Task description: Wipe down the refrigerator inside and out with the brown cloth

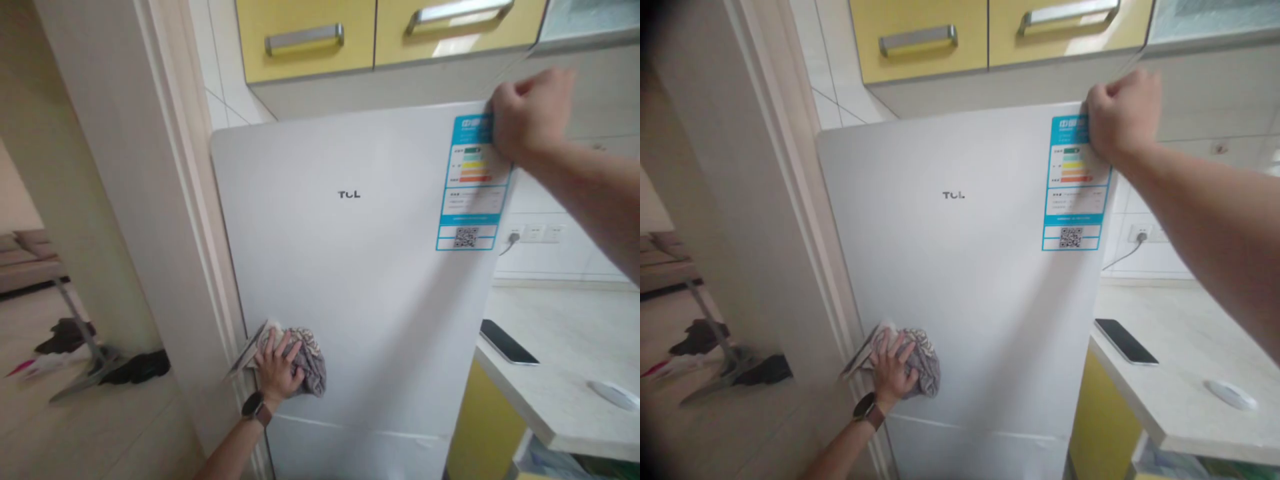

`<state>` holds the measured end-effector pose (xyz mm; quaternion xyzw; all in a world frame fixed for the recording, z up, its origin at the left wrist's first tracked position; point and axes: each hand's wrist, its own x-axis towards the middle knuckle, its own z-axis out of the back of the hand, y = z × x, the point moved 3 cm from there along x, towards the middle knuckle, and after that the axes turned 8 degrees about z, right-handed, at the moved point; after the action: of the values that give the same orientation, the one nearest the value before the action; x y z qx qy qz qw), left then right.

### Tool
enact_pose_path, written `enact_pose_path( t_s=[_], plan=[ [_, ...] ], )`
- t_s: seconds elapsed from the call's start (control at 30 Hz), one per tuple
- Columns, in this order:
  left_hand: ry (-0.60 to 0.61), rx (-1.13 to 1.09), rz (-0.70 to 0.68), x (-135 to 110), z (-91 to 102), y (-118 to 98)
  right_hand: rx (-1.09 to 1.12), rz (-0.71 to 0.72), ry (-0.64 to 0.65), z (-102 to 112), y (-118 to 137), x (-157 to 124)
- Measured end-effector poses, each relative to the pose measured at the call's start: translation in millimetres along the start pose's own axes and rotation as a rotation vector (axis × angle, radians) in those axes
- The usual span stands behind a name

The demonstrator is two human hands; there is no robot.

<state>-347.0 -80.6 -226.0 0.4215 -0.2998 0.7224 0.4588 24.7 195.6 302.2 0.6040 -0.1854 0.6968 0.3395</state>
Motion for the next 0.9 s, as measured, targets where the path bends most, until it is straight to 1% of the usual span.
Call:
enact_pose_path(
  t_s=[0.07, 0.1, 0.17, 0.23, 0.3, 0.4, 0.47, 0.53, 0.6, 0.63, 0.7, 0.8, 0.87, 0.9],
  plan=[
    [0.005, 0.041, -0.063, 57, 27.2, -10, -0.014, -0.069, -0.058, 10, 8, -4],
    [0.006, 0.053, -0.072, 86, 41.2, -16, -0.015, -0.076, -0.054, 11, 11, -7],
    [-0.005, 0.066, -0.079, 143, 69.0, -29, -0.009, -0.047, -0.027, 10, 14, -11],
    [-0.071, 0.056, -0.071, 198, 96.9, -45, -0.003, -0.045, -0.004, 8, 13, -12],
    [-0.172, 0.026, -0.036, 250, 123.9, -64, -0.003, -0.053, 0.027, 7, 10, -11],
    [-0.282, -0.028, -0.005, 321, 158.7, -92, 0.007, -0.053, 0.056, 6, 8, -9],
    [-0.317, -0.058, 0.006, 364, 176.7, -109, 0.013, -0.049, 0.058, 7, 7, -9],
    [-0.327, -0.103, 0.008, 400, 189.7, -123, 0.011, -0.050, 0.054, 8, 8, -8],
    [-0.323, -0.147, 0.005, 424, 197.3, -134, 0.007, -0.049, 0.042, 9, 8, -8],
    [-0.318, -0.155, 0.011, 432, 199.3, -137, 0.010, -0.044, 0.039, 9, 8, -8],
    [-0.297, -0.152, 0.033, 438, 200.4, -141, 0.016, -0.043, 0.034, 9, 9, -8],
    [-0.267, -0.117, 0.057, 430, 198.3, -142, 0.031, -0.049, 0.009, 9, 12, -9],
    [-0.289, -0.089, 0.040, 420, 196.8, -142, 0.049, -0.073, -0.020, 10, 13, -11],
    [-0.310, -0.072, 0.021, 414, 195.8, -142, 0.053, -0.071, 0.000, 11, 14, -11]
  ],
)
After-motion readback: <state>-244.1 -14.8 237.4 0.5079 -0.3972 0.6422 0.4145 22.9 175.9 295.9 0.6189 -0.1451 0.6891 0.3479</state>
